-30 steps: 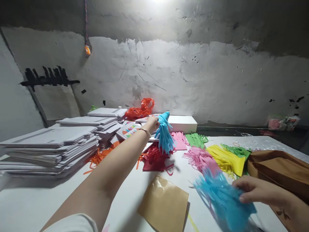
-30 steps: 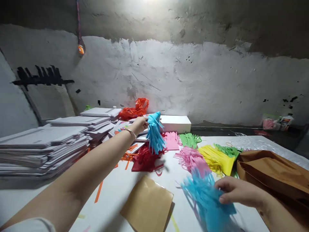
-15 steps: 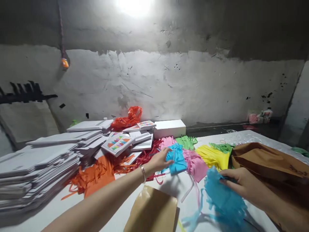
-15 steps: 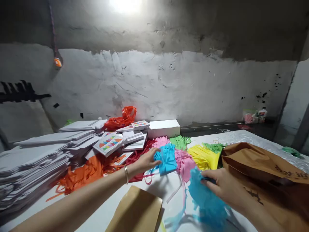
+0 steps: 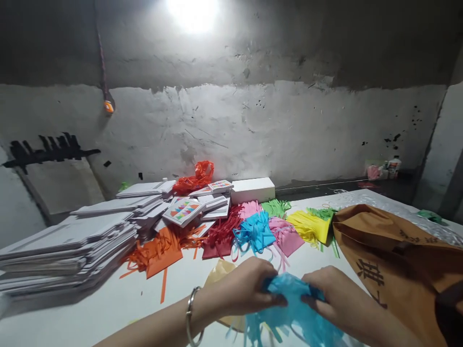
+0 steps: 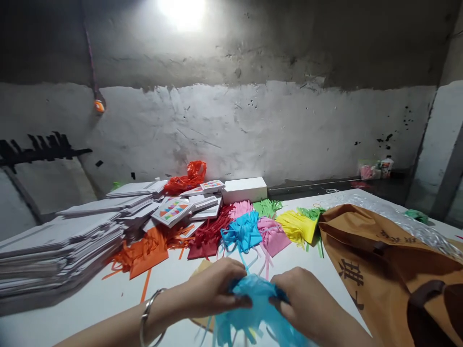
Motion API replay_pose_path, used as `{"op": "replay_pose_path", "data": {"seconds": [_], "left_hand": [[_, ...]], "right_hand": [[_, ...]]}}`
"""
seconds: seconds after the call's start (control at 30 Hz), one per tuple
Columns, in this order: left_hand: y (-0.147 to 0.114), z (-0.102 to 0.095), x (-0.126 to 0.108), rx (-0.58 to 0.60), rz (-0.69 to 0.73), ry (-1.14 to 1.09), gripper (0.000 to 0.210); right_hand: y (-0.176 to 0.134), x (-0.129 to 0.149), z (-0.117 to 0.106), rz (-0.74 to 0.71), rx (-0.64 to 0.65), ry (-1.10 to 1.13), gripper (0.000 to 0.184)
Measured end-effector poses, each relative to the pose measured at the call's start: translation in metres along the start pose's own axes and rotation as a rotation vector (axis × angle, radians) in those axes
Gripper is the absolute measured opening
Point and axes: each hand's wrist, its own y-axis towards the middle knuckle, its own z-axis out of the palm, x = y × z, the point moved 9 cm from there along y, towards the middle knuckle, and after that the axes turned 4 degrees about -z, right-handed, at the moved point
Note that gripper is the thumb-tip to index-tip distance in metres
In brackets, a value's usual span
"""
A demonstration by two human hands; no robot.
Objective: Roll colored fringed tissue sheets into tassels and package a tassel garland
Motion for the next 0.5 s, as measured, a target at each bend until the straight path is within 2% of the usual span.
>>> {"op": "replay_pose_path", "data": {"seconds": [0.1,0.13,0.17,0.23,0.3,0.37,0.43,0.5], "left_hand": [[-0.03,0.005,-0.015,0.273,0.098,-0.209,0.055],[-0.037,0.003,-0.021,0.324,0.128,-0.301,0.061],[-0.042,-0.001,-0.026,0.315,0.145,-0.403,0.068],[-0.044,-0.011,-0.03,0.158,0.153,-0.63,0.08],[-0.041,-0.004,-0.029,0.009,0.112,-0.889,0.081],[-0.038,0.032,-0.032,0.015,0.036,-1.109,0.075],[-0.037,0.083,-0.044,0.119,-0.047,-1.234,0.076],[-0.043,0.134,-0.061,0.249,-0.122,-1.32,0.088]], "right_hand": [[-0.024,0.014,-0.018,-0.12,-0.144,-0.11,0.019],[-0.033,0.023,-0.024,-0.178,-0.195,-0.17,0.021],[-0.042,0.035,-0.029,-0.244,-0.248,-0.237,0.023],[-0.061,0.061,-0.037,-0.391,-0.361,-0.358,0.025],[-0.082,0.089,-0.041,-0.54,-0.471,-0.45,0.029],[-0.107,0.11,-0.041,-0.665,-0.573,-0.54,0.032],[-0.132,0.122,-0.036,-0.744,-0.643,-0.612,0.035],[-0.156,0.124,-0.029,-0.771,-0.673,-0.634,0.038]]}}
